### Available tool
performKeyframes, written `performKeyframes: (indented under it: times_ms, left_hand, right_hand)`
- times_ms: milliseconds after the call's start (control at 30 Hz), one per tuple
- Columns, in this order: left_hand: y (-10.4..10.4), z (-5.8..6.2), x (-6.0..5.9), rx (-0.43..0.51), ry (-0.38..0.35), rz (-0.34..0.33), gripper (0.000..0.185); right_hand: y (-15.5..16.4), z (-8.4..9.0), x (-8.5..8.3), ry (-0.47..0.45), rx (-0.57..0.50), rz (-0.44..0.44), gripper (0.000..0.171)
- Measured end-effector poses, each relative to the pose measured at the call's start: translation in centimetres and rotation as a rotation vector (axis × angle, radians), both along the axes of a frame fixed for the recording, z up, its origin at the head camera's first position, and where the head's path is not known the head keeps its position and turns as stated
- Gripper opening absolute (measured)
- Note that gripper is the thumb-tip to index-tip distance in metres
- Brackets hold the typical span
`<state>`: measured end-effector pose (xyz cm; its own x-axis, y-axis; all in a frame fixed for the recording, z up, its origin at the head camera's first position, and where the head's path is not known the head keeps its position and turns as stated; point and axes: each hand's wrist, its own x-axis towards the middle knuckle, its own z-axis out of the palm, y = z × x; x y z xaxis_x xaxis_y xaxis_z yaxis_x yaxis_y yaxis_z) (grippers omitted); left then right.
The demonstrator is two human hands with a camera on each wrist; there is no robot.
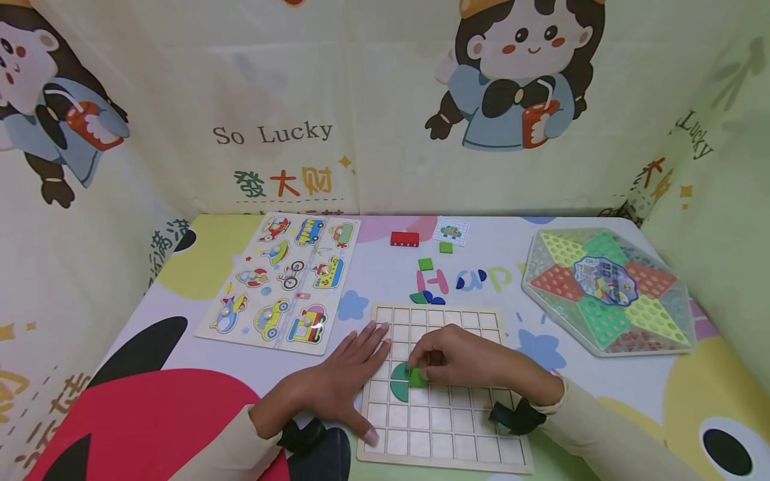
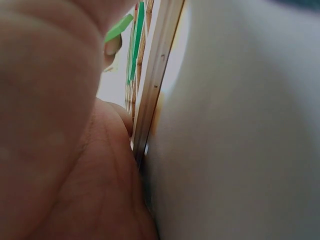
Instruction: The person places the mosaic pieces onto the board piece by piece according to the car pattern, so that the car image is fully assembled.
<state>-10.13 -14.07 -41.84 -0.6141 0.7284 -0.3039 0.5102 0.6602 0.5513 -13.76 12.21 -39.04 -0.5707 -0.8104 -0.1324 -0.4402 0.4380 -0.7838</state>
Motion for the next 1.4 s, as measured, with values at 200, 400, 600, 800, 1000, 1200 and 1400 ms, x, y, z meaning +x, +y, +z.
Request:
performKeyframes:
  times_ms: [200,400,600,800,1000,1200,1400]
  left_hand:
    - [0.0,0.0,0.1,0.009,0.002,0.001,0.125]
    - [0.1,0.1,0.0,-0.001,0.002,0.0,0.125]
    - [0.1,0.2,0.1,-0.004,0.002,0.002,0.125]
    - [0.1,0.0,0.1,0.001,0.004,0.004,0.125]
    - [0.1,0.0,0.1,-0.001,0.006,0.004,0.125]
    - [0.1,0.0,0.1,-0.001,0.009,0.005,0.125]
    - [0.0,0.0,0.1,0.005,0.008,0.003,0.124]
  right_hand:
    - [-0.1,-0.2,0.3,-0.053,0.019,0.002,0.018]
    - [-0.1,-0.5,0.6,-0.051,0.019,0.045,0.016]
    - [-0.3,-0.2,0.8,0.042,0.068,0.049,0.014]
    - [-0.5,-0.1,1.0,0.071,0.101,0.031,0.013]
    - [-0.6,-0.1,1.3,0.084,0.12,0.014,0.013]
    - [-0.7,-0.2,1.3,0.1,0.118,0.018,0.014]
    - [-0.7,-0.3,1.2,0.101,0.118,0.019,0.013]
